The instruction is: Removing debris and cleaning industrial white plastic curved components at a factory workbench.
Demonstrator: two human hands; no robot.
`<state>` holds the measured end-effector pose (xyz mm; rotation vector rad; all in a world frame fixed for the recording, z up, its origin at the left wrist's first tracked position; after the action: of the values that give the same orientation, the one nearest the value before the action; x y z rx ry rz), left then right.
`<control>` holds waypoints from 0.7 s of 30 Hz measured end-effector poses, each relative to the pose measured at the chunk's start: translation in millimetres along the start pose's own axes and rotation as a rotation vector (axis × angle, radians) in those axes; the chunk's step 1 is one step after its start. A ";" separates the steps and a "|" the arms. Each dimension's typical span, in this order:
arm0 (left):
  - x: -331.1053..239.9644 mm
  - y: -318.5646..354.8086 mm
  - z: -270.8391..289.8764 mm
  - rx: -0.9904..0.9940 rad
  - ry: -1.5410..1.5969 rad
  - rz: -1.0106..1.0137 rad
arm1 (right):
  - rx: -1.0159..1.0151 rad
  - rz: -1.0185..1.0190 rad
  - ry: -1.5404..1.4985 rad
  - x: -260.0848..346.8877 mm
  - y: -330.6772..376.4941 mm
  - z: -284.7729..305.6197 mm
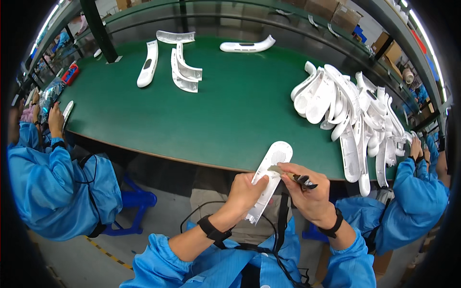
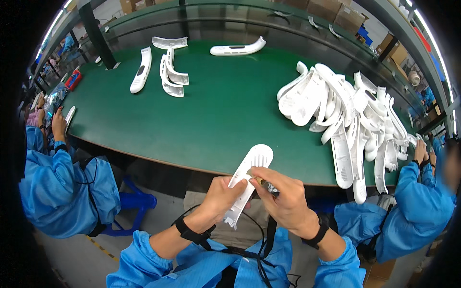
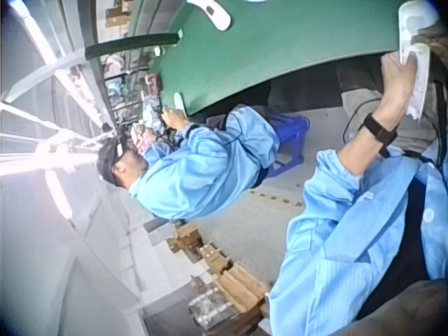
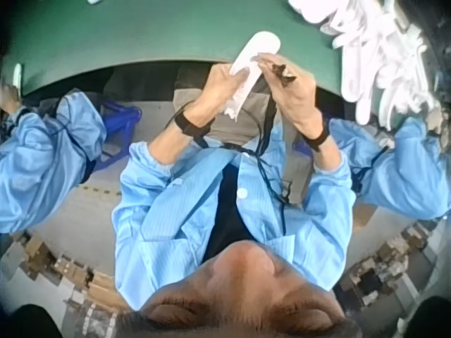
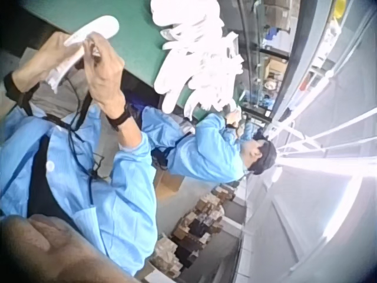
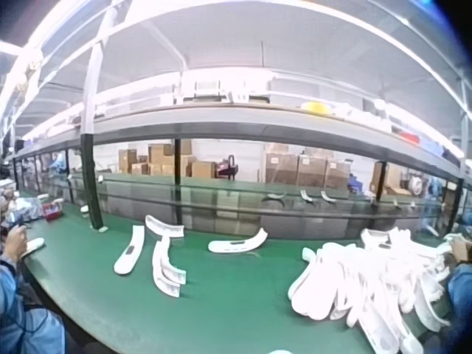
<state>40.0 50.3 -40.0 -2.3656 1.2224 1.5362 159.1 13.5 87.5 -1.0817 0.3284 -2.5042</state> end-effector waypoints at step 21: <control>4.3 0.8 2.4 -0.103 -0.224 -0.060 | 0.048 -0.072 -0.046 -15.0 -21.4 -5.2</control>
<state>38.4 48.3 -44.4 -2.1907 1.0383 1.8261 159.0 39.6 82.0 -1.1496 0.2187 -2.5314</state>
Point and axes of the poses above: each hand's wrist, its own y-axis away from the middle knuckle, its own z-axis out of the back of the hand, x = y × z, the point moved 6 cm from there along -y, towards the middle knuckle, and after that the axes turned 10 degrees about x, right-handed, at the moved point
